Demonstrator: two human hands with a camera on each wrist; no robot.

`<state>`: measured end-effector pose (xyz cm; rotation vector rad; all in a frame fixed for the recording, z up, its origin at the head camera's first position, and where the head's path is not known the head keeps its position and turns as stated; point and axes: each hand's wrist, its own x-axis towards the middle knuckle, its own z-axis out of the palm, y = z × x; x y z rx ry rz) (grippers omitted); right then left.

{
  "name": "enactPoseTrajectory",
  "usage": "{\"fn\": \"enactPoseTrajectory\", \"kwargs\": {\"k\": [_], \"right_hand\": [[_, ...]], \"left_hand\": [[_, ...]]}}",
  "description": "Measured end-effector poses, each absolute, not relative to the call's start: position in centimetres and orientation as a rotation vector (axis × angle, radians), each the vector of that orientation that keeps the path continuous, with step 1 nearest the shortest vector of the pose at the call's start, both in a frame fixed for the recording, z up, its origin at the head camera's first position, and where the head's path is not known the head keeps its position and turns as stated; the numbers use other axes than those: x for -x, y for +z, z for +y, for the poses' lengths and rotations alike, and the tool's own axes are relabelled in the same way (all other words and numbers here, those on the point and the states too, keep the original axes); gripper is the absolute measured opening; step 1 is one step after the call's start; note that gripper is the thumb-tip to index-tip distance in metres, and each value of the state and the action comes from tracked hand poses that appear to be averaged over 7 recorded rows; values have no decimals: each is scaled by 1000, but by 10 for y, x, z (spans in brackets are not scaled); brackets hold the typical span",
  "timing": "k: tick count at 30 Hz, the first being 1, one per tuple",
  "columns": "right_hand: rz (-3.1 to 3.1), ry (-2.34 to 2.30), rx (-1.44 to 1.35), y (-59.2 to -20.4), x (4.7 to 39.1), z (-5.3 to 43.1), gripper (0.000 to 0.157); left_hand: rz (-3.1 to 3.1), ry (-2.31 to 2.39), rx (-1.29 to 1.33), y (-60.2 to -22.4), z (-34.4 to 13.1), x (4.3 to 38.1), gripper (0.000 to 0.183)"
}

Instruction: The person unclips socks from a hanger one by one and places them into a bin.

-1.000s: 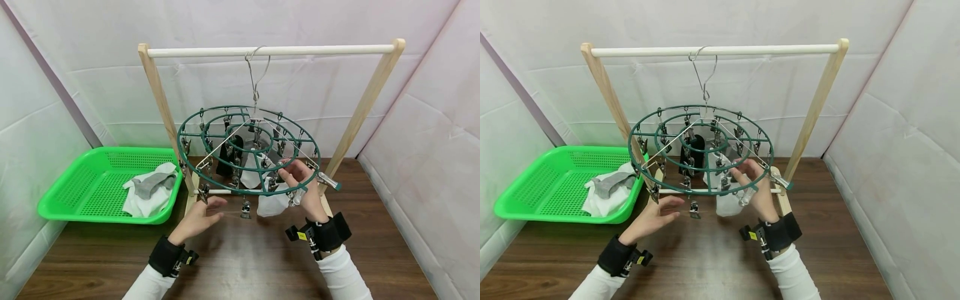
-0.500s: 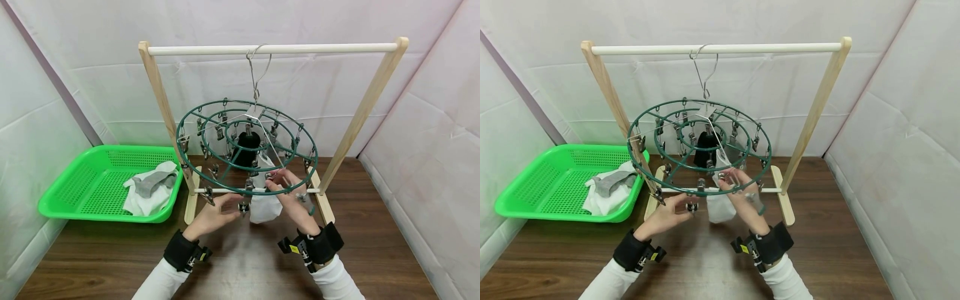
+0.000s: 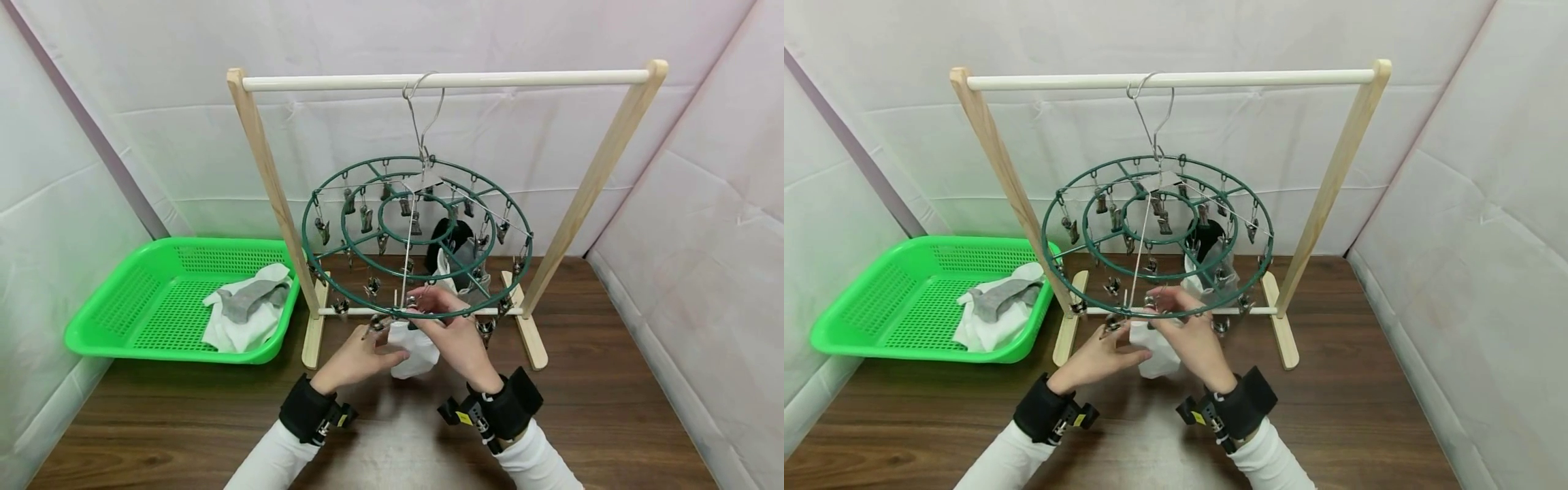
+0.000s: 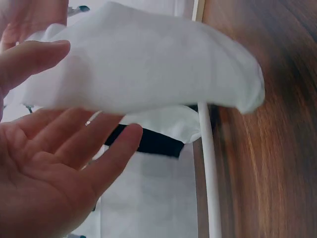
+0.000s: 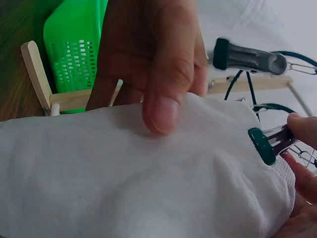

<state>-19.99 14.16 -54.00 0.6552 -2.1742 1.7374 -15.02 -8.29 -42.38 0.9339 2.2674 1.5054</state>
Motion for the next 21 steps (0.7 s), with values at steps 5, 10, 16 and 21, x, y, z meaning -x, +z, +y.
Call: {"fn": "enactPoseTrajectory", "kwargs": {"k": [5, 10, 16, 21], "right_hand": [[-2152, 1832, -738, -479, 171, 123, 36], [-2168, 1895, -718, -411, 140, 109, 32], [-2295, 1868, -621, -386, 132, 107, 28], [-2317, 1956, -715, -383, 136, 112, 29]], "left_hand": [[2316, 1530, -1002, -425, -80, 150, 26], [2364, 1534, -962, -426, -79, 149, 14], [2410, 1588, -946, -426, -81, 147, 37], [2393, 1545, -943, -425, -85, 147, 13]]}}
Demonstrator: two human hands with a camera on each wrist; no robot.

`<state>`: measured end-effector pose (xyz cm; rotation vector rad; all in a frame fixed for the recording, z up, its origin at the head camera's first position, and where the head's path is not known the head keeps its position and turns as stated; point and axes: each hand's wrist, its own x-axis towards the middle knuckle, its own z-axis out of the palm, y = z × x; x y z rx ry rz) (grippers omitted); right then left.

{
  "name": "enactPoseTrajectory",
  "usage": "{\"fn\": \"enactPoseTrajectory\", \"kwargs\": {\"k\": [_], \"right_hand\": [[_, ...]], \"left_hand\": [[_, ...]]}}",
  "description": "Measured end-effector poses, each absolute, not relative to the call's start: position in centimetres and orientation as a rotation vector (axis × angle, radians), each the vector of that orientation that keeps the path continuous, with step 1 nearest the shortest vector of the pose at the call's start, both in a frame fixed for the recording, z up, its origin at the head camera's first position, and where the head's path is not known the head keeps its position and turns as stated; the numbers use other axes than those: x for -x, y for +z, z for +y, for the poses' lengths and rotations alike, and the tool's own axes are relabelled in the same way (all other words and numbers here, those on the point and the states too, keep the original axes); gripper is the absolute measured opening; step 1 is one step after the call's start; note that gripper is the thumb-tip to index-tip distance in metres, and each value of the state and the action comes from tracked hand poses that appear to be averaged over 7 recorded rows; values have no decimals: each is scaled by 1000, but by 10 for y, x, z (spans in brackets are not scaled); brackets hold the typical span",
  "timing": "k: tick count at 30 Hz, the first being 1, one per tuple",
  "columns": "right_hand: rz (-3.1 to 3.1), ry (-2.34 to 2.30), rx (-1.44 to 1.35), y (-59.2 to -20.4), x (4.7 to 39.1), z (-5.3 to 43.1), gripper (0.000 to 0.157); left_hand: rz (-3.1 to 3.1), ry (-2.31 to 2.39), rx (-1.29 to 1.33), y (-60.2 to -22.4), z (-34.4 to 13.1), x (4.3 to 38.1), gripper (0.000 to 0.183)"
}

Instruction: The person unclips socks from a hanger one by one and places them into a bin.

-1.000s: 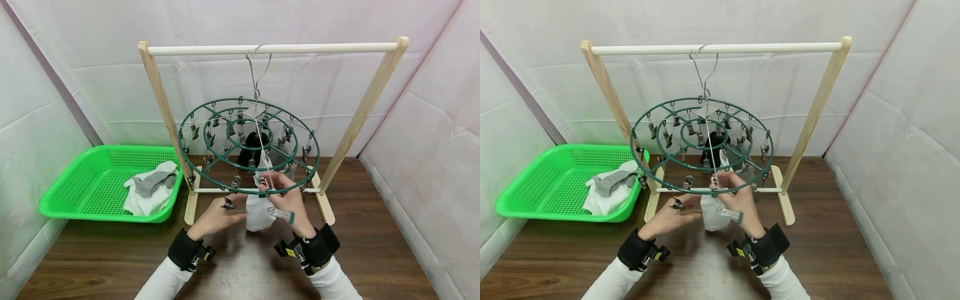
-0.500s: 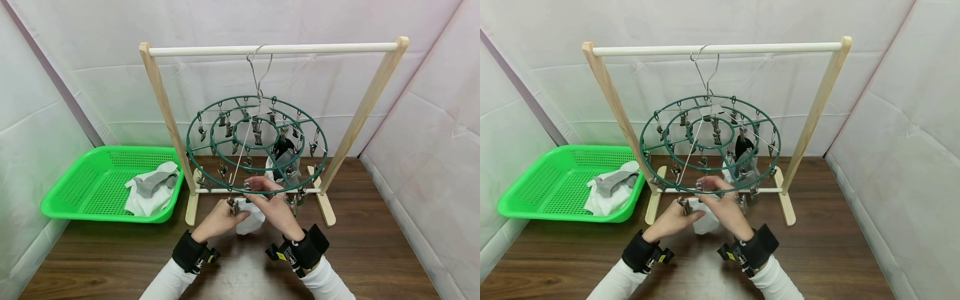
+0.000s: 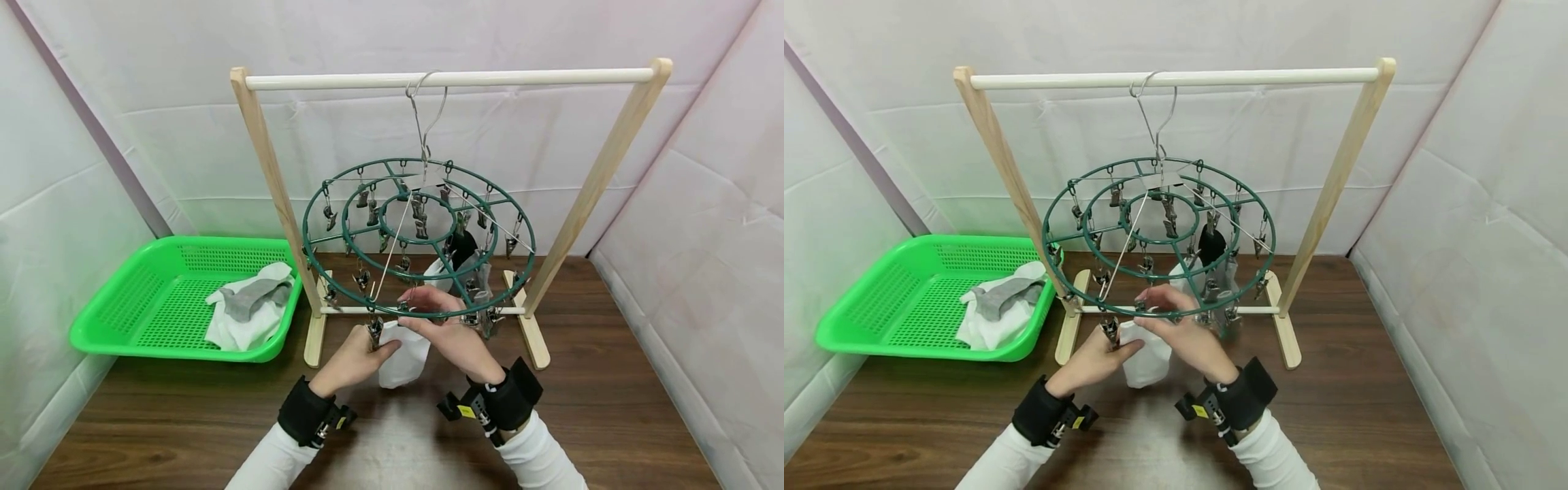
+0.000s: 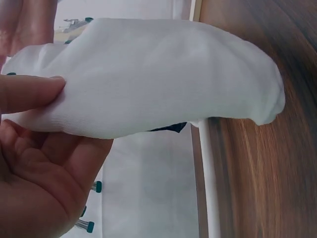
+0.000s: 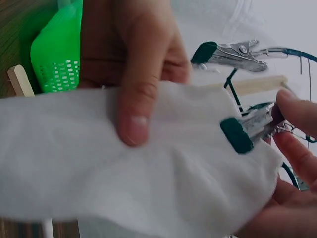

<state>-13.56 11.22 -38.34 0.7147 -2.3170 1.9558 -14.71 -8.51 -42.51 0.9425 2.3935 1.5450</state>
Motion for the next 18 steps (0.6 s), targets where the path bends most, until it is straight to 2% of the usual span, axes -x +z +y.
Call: {"fn": "enactPoseTrajectory", "kwargs": {"k": [5, 8, 10, 12, 13, 16, 17, 18], "right_hand": [[-2401, 2044, -745, -381, 141, 120, 30], [-2394, 2098, -772, -380, 144, 122, 31], [-2370, 2119, -801, -379, 145, 122, 29], [-2346, 2120, -824, -379, 147, 120, 27], [-2338, 2111, -828, -379, 148, 120, 25], [-2331, 2069, -833, -379, 150, 119, 22], [-2329, 2058, -838, -379, 150, 120, 22], [-2326, 2048, -843, -379, 150, 120, 22]], "left_hand": [[2394, 1468, -957, -423, -89, 148, 18], [2397, 1482, -953, -423, -90, 147, 29], [2396, 1485, -948, -423, -90, 147, 28], [2395, 1472, -943, -422, -89, 148, 9], [2399, 1460, -946, -422, -88, 148, 8], [2416, 1426, -959, -422, -87, 149, 35], [2419, 1418, -958, -421, -87, 149, 41], [2424, 1417, -956, -421, -86, 149, 39]]}}
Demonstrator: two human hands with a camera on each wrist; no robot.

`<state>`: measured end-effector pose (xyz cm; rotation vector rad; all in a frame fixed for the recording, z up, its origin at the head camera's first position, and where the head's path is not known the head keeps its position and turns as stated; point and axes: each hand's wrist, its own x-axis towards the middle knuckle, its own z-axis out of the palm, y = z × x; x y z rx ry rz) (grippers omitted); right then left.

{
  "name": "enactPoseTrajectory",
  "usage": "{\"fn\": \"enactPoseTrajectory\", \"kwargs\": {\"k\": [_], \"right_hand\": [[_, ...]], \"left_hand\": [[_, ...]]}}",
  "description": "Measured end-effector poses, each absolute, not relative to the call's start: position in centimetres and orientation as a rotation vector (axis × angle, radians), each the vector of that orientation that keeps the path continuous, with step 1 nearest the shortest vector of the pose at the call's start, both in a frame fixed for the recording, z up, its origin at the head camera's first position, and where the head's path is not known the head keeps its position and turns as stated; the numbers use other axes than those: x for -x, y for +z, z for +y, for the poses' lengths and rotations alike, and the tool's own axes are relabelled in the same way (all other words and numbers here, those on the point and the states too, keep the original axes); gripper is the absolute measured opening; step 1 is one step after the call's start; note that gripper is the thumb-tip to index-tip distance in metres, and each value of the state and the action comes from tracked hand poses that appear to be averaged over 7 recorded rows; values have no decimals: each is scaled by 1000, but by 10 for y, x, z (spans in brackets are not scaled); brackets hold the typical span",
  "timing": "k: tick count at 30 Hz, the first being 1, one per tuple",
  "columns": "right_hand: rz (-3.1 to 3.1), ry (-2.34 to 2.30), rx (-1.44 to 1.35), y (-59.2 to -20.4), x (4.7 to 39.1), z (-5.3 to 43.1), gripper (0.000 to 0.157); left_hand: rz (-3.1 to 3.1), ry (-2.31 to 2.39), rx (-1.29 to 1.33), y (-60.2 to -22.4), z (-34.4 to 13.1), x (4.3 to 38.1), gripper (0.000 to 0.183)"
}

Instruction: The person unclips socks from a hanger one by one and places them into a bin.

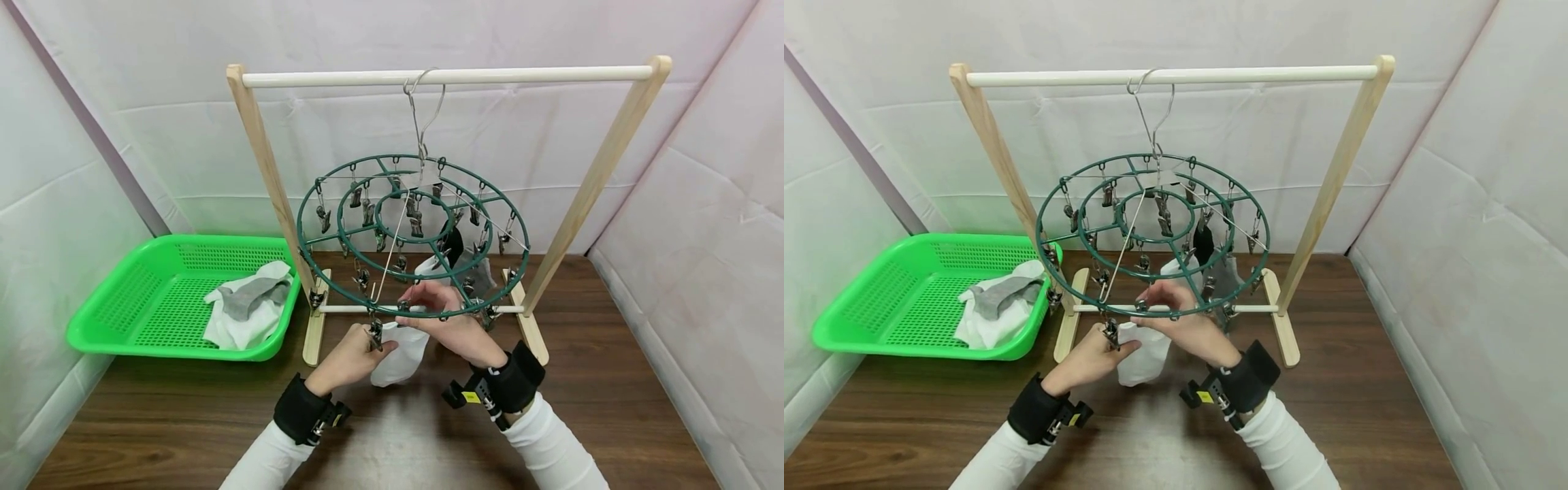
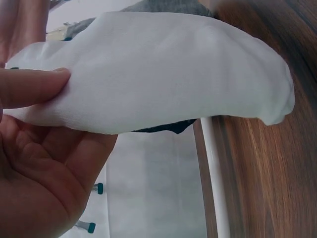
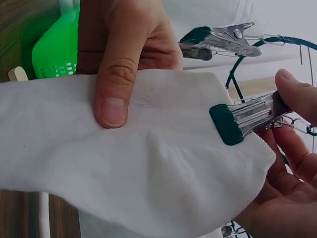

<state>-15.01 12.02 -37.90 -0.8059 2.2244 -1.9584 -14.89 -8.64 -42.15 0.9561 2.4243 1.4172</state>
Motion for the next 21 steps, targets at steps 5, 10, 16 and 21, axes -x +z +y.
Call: {"fn": "enactPoseTrajectory", "kwargs": {"k": [5, 10, 16, 21], "right_hand": [[2178, -2005, 843, -379, 149, 124, 24], [2192, -2031, 808, -378, 150, 126, 29], [2199, -2037, 773, -378, 149, 127, 25], [2191, -2037, 729, -379, 149, 126, 23]], "left_hand": [[2437, 1409, -937, -421, -87, 149, 36], [2481, 1306, -951, -420, -90, 150, 42], [2540, 1269, -1026, -418, -104, 154, 30], [2584, 1283, -1019, -413, -122, 159, 20]]}}
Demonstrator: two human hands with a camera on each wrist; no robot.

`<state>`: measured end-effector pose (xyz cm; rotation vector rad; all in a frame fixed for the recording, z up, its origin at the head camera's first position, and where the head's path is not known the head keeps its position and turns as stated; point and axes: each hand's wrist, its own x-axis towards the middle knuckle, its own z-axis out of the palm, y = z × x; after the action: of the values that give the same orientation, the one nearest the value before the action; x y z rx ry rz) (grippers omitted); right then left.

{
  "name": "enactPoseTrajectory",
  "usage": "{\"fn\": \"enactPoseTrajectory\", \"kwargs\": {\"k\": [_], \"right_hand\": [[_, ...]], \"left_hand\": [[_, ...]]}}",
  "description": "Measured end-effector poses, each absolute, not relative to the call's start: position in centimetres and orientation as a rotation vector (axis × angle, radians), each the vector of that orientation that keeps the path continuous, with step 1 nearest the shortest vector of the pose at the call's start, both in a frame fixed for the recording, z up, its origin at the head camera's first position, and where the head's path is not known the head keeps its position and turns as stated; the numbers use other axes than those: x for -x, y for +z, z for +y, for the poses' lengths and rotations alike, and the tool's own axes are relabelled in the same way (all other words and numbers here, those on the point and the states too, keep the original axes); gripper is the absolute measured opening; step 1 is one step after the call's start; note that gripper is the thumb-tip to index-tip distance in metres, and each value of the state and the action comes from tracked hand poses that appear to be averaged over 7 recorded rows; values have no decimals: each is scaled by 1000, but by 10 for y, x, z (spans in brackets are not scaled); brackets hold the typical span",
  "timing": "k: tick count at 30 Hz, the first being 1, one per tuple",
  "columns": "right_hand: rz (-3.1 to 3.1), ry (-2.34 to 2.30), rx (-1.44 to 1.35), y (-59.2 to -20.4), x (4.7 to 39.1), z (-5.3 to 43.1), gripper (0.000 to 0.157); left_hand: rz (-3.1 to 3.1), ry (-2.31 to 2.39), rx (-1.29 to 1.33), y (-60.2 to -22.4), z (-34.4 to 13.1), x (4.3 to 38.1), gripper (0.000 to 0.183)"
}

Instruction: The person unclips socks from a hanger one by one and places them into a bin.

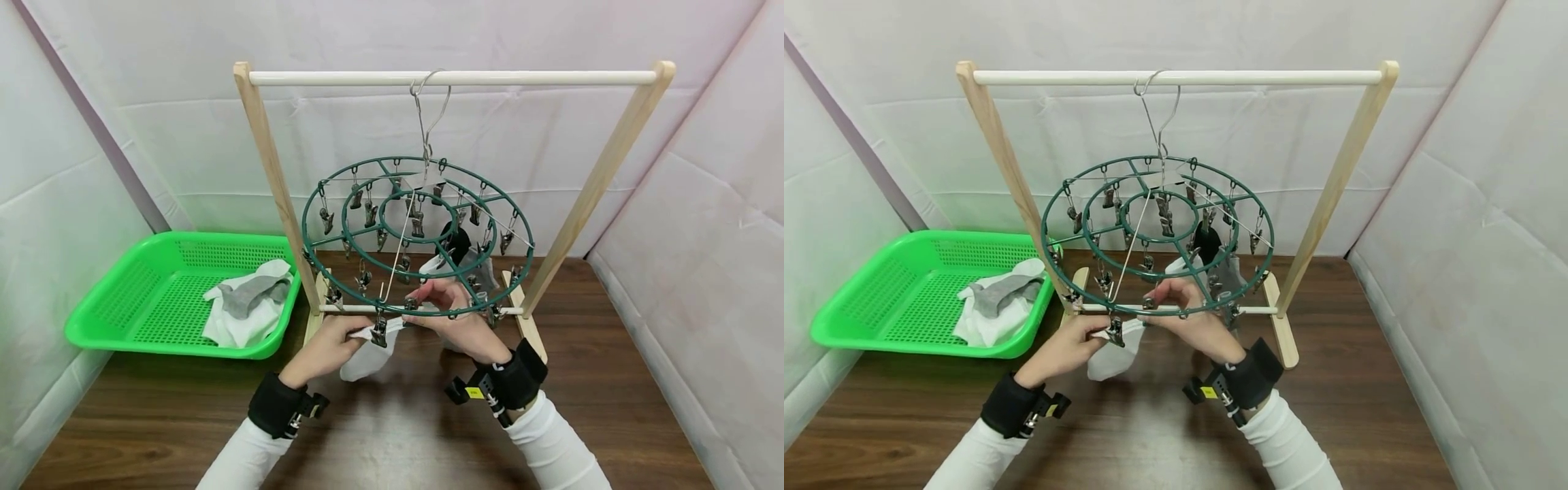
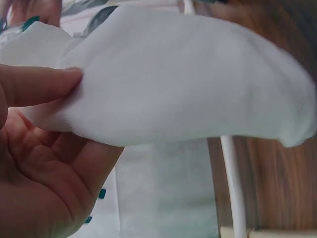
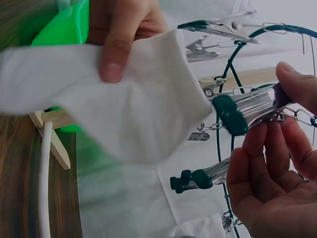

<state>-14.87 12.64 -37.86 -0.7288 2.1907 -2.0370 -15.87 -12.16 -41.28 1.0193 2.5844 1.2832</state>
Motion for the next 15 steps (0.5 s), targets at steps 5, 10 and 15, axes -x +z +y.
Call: {"fn": "enactPoseTrajectory", "kwargs": {"k": [5, 10, 15], "right_hand": [[2174, -2043, 716, -380, 150, 125, 23], [2174, -2073, 712, -382, 149, 126, 23], [2169, -2075, 687, -382, 148, 126, 23]], "left_hand": [[2681, 1272, -892, -402, -144, 160, 18], [2763, 1280, -829, -389, -164, 163, 14], [2851, 1270, -803, -372, -190, 167, 24]]}}
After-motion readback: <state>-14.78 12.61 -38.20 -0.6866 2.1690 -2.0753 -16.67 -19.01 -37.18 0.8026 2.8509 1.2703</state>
